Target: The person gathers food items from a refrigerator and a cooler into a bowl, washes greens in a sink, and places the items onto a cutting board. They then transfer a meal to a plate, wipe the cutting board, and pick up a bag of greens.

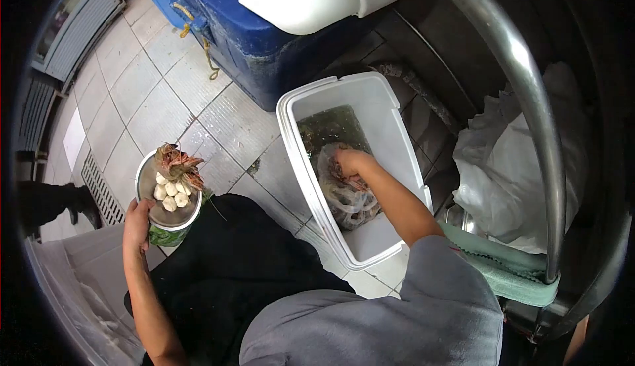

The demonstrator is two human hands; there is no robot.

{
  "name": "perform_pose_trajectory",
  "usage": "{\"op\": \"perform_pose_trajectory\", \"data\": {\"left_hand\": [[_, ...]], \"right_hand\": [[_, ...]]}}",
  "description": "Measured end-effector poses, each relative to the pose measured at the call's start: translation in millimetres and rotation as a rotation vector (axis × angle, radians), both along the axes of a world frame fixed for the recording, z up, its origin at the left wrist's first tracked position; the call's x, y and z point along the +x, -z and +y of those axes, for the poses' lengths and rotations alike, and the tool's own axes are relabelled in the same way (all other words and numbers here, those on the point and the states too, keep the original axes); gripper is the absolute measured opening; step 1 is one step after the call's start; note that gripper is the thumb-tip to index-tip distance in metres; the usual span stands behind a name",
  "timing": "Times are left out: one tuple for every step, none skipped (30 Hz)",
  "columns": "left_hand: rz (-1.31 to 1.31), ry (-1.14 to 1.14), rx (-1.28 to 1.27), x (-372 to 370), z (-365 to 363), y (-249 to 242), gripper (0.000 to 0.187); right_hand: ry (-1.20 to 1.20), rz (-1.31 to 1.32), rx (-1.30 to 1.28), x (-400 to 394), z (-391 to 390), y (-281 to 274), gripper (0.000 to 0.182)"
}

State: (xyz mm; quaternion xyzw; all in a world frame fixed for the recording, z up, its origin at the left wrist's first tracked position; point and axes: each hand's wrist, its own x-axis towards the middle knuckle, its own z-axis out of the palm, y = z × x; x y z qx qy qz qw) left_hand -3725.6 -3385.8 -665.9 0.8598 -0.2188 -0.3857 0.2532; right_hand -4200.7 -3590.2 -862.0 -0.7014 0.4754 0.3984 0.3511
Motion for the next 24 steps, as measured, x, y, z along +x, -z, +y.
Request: {"op": "perform_pose_trajectory", "data": {"left_hand": [[-0.017, -0.013, -0.008, -0.4, -0.3, -0.3, 0.040], [-0.014, -0.016, -0.008, -0.7, -0.1, -1.5, 0.040], [-0.017, -0.012, 0.011, -1.0, -0.2, -3.5, 0.040], [-0.022, -0.006, 0.031, -1.0, 0.0, -4.6, 0.040], [-0.021, -0.008, 0.030, -0.8, 2.4, -3.6, 0.040], [-0.011, -0.027, 0.001, -0.9, 3.8, -1.0, 0.040], [0.000, -0.045, -0.030, -1.5, 3.9, 0.4, 0.040], [0.002, -0.040, -0.035, -2.1, 2.6, -1.3, 0.040], [0.010, -0.019, 0.019, -2.1, -0.4, -5.2, 0.039], [0.015, 0.000, 0.068, -1.3, -2.3, -8.4, 0.039], [0.010, 0.003, 0.060, 2.2, -0.6, -2.2, 0.039], [0.016, -0.004, -0.005, 6.6, 2.6, 8.9, 0.038], [0.023, -0.008, -0.068, 11.5, 4.6, 16.6, 0.037], [0.021, -0.003, -0.075, 9.4, 1.1, 9.7, 0.037], [0.019, 0.019, -0.017, 3.5, -3.3, -1.5, 0.037], [0.017, 0.042, 0.044, -2.1, -6.7, -7.9, 0.038], [0.015, 0.047, 0.041, -5.9, -8.3, -9.5, 0.038], [0.013, 0.044, 0.051, -7.7, -9.3, -11.0, 0.040], [0.006, 0.039, 0.065, -6.5, -9.4, -11.5, 0.042], [-0.003, 0.035, 0.065, -2.6, -6.8, -8.2, 0.042], [-0.001, 0.036, 0.054, 1.4, -2.9, -1.5, 0.043], [0.001, 0.038, 0.042, 4.7, -2.5, 1.1, 0.044], [0.003, 0.029, 0.079, -3.7, -6.8, -12.4, 0.042], [-0.005, 0.021, 0.073, -1.4, -6.3, -10.1, 0.042]], "right_hand": [[0.071, -0.075, -0.099, -6.6, 11.3, 4.8, 0.046], [0.137, -0.155, -0.196, -11.5, 22.3, 6.1, 0.039], [0.146, -0.233, -0.272, -14.6, 26.3, 8.3, 0.036], [0.156, -0.312, -0.348, -17.5, 30.0, 10.7, 0.032], [0.153, -0.311, -0.349, -19.8, 34.4, 4.9, 0.032], [0.220, -0.384, -0.226, -24.1, 38.3, -0.8, 0.031], [0.288, -0.454, -0.104, -28.1, 40.0, -6.6, 0.030], [0.291, -0.452, -0.109, -30.9, 39.9, -12.2, 0.030], [0.225, -0.476, -0.055, -32.7, 39.2, -17.5, 0.031], [0.156, -0.501, -0.004, -32.9, 38.3, -23.0, 0.033], [0.157, -0.506, -0.012, -28.6, 31.8, -35.4, 0.033], [0.147, -0.468, -0.096, -21.8, 19.4, -52.2, 0.031], [0.140, -0.428, -0.178, -17.6, 6.4, -61.2, 0.030], [0.127, -0.400, -0.248, -8.7, -7.0, -61.0, 0.028], [0.115, -0.369, -0.318, 5.5, -20.7, -58.0, 0.027], [0.146, -0.437, -0.382, 18.2, -34.1, -38.9, 0.027], [0.175, -0.505, -0.445, 29.4, -44.9, -10.1, 0.028], [0.173, -0.511, -0.450, 42.1, -54.4, 15.6, 0.028], [0.151, -0.434, -0.474, 55.9, -61.6, 44.3, 0.032], [0.127, -0.357, -0.497, 65.5, -66.5, 68.1, 0.037], [0.124, -0.366, -0.497, 70.5, -68.1, 90.4, 0.037], [0.274, -0.401, -0.391, 74.1, -67.4, 110.2, 0.058], [0.420, -0.436, -0.284, 79.1, -66.6, 118.9, 0.080], [0.473, -0.415, -0.279, 82.5, -60.6, 119.2, 0.094]]}}
